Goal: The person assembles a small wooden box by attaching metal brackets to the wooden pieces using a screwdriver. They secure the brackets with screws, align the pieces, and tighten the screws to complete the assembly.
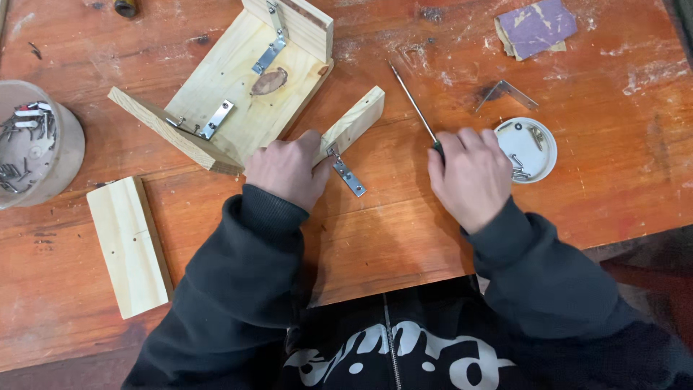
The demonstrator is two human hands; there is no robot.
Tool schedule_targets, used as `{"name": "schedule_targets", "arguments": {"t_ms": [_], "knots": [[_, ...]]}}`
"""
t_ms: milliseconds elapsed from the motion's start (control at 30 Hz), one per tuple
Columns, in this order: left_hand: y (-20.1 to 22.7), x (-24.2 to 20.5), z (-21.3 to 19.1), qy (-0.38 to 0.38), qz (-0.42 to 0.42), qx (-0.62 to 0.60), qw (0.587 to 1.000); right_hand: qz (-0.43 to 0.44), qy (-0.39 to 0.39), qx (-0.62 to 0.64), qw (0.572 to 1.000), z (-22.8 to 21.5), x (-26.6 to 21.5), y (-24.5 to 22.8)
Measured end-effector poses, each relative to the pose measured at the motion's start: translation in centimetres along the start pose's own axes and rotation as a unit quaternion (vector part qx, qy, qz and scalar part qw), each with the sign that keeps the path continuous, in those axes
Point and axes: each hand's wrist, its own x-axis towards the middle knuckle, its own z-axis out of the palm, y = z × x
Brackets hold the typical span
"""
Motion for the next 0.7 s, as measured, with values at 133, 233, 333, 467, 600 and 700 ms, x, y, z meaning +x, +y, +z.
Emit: {"name": "schedule_targets", "arguments": {"t_ms": [133, 233, 333, 467, 600, 700], "knots": [[0.0, -0.2, 0.0, -0.008, 0.006, -0.018, 1.000, -0.055, 0.031, 0.010, 0.998, -0.8, 2.0, -1.7], [-0.2, -0.1, 0.2, -0.014, 0.011, -0.016, 1.000, -0.127, 0.021, 0.143, 0.981, -0.7, 2.9, -5.9], [-0.8, 0.0, 0.8, 0.003, 0.033, -0.014, 0.999, -0.128, 0.035, 0.132, 0.982, 0.6, 2.3, -9.2], [-0.5, -0.3, 0.2, -0.003, 0.032, -0.027, 0.999, -0.129, 0.050, 0.110, 0.984, 2.0, 2.7, -10.0], [-0.4, -0.3, 0.6, -0.005, 0.022, -0.022, 1.000, -0.158, 0.060, 0.132, 0.977, 2.0, 2.8, -9.8], [-0.1, -0.5, 0.2, 0.002, 0.018, -0.030, 0.999, -0.159, 0.067, 0.144, 0.974, 2.2, 2.9, -9.7]]}}
